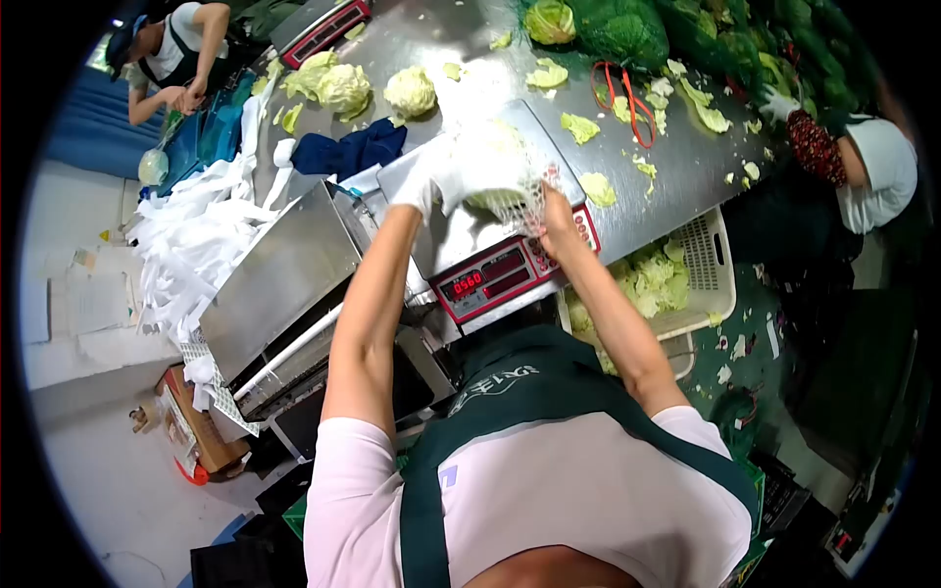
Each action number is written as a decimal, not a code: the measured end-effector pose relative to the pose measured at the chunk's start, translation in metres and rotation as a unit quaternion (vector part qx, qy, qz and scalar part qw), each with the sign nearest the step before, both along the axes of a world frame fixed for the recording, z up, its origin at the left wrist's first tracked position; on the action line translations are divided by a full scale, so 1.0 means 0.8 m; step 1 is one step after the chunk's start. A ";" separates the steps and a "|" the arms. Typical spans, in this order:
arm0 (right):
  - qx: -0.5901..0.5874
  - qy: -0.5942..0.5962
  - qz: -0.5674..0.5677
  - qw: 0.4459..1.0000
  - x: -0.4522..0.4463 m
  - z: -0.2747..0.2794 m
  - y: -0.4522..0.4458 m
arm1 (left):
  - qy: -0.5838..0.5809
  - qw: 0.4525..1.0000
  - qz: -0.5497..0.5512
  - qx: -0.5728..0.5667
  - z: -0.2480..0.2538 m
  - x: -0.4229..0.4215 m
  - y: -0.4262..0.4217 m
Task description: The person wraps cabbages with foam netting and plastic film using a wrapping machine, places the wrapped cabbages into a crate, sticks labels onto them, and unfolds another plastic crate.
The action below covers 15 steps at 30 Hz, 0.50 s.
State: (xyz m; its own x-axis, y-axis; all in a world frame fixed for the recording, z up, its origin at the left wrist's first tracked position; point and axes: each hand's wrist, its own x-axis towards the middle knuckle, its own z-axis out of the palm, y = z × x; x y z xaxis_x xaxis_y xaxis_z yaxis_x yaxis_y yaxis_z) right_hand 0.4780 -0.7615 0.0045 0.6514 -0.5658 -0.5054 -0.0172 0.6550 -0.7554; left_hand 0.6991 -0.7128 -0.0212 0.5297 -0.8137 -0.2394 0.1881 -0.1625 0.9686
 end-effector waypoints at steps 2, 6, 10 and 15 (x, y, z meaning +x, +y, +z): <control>0.004 -0.030 -0.054 0.998 -0.005 0.010 0.024 | -0.110 0.994 0.009 0.021 0.024 -0.034 0.039; -0.117 -0.265 0.112 0.951 -0.053 0.038 0.042 | -0.235 0.967 0.055 -0.077 0.087 -0.095 0.142; -0.463 -0.187 0.201 0.843 -0.055 0.112 0.070 | 0.455 0.861 0.064 -0.217 0.109 -0.168 0.231; -0.402 -0.173 0.240 0.866 -0.002 0.129 0.126 | 0.443 0.860 0.070 -0.243 0.091 -0.211 0.273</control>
State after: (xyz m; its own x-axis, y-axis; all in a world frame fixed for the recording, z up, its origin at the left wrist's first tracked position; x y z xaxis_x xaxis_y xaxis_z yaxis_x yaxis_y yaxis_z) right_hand 0.4760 -0.6606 0.1077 0.9433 -0.2658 0.1990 0.1765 -0.1061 -0.9786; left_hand 0.5303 -0.4941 0.0514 0.4155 -0.8749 -0.2490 0.8725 0.3059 0.3811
